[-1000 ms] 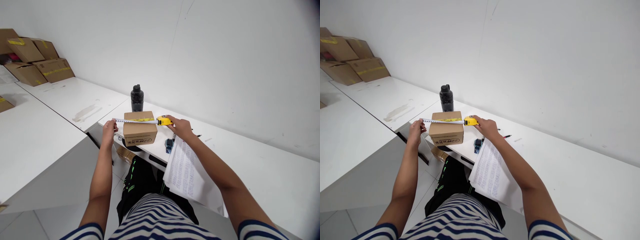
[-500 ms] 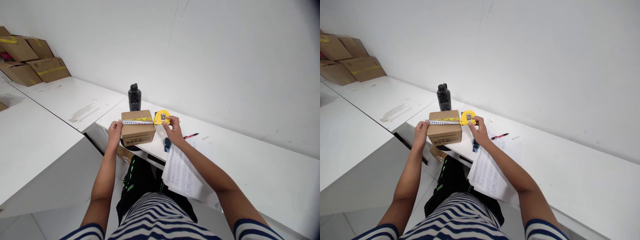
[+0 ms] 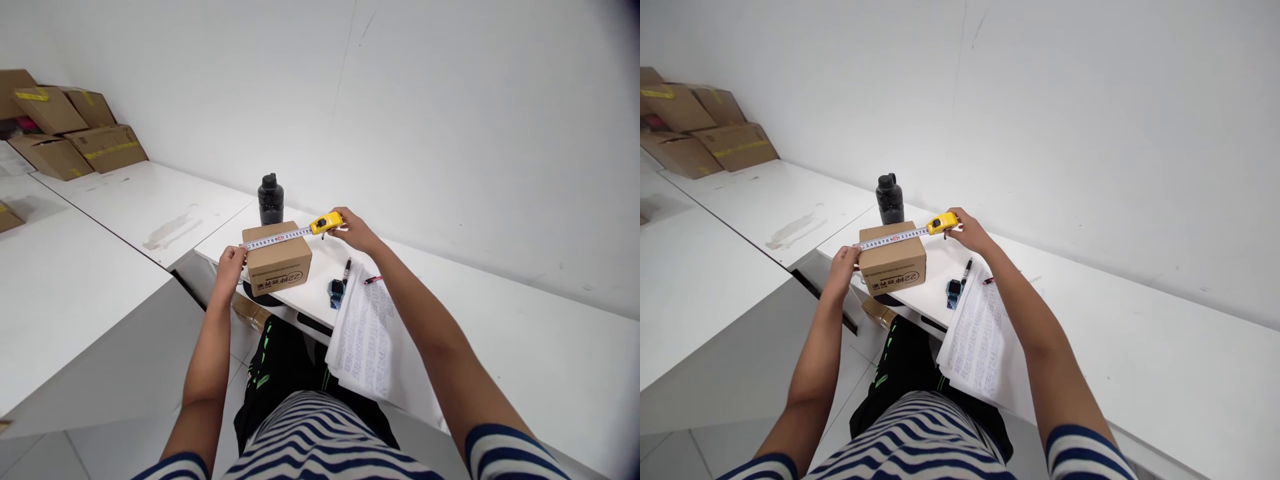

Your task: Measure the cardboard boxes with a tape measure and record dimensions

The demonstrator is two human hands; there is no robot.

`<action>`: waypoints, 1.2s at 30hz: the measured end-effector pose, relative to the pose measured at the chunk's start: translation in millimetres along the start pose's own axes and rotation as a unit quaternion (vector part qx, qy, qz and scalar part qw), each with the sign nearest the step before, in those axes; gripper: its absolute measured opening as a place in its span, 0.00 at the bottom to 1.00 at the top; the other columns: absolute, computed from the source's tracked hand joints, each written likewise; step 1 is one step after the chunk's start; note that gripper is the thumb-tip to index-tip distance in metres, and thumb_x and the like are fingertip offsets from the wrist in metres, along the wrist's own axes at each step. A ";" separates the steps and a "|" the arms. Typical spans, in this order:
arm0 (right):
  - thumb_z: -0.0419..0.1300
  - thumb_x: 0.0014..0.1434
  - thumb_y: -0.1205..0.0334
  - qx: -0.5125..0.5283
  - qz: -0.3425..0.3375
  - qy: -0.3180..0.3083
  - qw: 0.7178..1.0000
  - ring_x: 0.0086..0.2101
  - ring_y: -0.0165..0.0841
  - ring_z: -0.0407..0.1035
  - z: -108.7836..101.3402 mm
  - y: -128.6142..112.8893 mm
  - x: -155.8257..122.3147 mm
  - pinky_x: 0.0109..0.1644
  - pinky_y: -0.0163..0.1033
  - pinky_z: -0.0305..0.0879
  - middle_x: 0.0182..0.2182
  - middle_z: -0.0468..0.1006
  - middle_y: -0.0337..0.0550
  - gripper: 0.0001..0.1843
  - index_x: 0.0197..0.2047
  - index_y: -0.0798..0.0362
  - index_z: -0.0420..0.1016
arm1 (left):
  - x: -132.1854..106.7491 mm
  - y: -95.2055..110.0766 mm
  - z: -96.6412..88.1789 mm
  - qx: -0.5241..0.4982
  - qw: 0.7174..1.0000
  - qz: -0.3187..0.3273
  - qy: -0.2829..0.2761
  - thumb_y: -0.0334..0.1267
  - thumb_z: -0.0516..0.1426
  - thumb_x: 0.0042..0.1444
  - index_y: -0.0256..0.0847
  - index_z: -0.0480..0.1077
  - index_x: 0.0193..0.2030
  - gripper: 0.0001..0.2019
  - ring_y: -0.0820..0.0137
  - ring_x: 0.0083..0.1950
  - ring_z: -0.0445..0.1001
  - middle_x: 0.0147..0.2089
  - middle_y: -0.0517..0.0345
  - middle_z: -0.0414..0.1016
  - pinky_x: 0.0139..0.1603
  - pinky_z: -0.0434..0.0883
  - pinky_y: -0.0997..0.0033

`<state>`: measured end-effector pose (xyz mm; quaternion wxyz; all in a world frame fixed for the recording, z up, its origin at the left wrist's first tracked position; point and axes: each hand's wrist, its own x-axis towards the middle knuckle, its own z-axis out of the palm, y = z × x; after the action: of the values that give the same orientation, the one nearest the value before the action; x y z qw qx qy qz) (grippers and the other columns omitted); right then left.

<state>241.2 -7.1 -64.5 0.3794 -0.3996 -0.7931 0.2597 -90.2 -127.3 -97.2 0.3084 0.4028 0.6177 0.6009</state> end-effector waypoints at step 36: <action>0.51 0.67 0.46 -0.363 -0.162 0.161 0.903 0.27 0.33 0.68 82.9 -147.5 -96.5 0.30 0.39 0.55 0.35 0.79 0.50 0.26 0.56 0.56 0.74 | 32.7 80.3 23.5 0.142 0.980 0.086 -0.109 0.49 0.58 0.57 0.41 0.64 0.24 0.17 0.71 0.28 0.65 0.23 0.61 0.67 0.35 0.64 0.68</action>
<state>147.6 -176.8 -44.9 0.3677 -0.4119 -0.8142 -0.1795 -75.6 -91.1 -16.3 0.2604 0.5571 0.6225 0.4840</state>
